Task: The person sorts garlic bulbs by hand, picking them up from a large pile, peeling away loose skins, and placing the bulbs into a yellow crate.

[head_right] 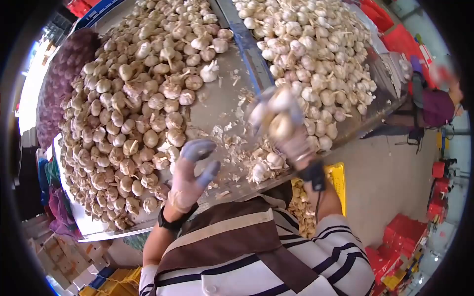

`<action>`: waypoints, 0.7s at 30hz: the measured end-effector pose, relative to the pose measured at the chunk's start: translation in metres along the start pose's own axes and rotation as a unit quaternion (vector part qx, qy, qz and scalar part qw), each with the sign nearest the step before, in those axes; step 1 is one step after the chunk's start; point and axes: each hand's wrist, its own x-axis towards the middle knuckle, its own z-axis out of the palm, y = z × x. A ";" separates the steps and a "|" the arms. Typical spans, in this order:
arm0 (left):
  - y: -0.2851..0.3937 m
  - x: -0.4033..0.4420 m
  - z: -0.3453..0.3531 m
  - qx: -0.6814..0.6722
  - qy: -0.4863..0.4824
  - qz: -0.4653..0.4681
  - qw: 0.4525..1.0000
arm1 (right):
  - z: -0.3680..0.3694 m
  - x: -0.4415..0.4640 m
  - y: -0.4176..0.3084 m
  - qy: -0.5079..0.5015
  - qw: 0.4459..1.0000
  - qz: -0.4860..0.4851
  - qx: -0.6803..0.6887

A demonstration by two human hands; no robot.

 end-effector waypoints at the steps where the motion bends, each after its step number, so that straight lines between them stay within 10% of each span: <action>1: -0.010 0.005 0.010 -0.018 -0.057 0.008 0.998 | 0.022 -0.021 -0.015 -0.004 0.994 -0.104 -0.029; 3: -0.023 0.011 0.031 0.008 -0.203 0.015 0.979 | 0.030 -0.038 -0.072 0.067 0.823 -0.292 -0.483; 4: -0.034 0.009 0.049 0.004 -0.209 0.016 0.978 | 0.016 -0.037 -0.086 0.196 0.559 -0.454 -0.666; 5: -0.047 0.010 0.070 0.064 -0.289 0.060 0.953 | 0.001 -0.046 -0.096 0.196 0.556 -0.456 -0.667; 7: -0.050 0.012 0.095 0.150 -0.362 0.156 0.907 | 0.000 -0.062 -0.084 0.272 0.402 -0.304 -0.820; 9: -0.066 0.000 0.130 0.209 -0.418 0.058 0.882 | 0.027 -0.066 -0.029 0.166 0.438 0.009 -0.884; 11: -0.056 0.002 0.126 0.222 -0.414 0.096 0.877 | -0.018 -0.069 0.003 -0.020 0.325 0.065 -0.943; 13: -0.054 0.003 0.123 0.239 -0.410 0.135 0.870 | -0.008 -0.067 0.039 0.034 0.218 0.166 -0.961; 17: -0.066 0.002 0.100 0.190 -0.364 0.108 0.906 | -0.024 -0.063 0.037 0.047 0.205 0.192 -0.959; 20: -0.089 -0.009 0.076 0.009 -0.212 0.018 0.977 | -0.028 -0.064 0.032 0.018 0.321 0.006 -0.947; 21: -0.089 -0.010 0.065 -0.116 -0.182 -0.023 0.976 | -0.017 -0.064 0.033 0.077 0.568 0.014 -0.819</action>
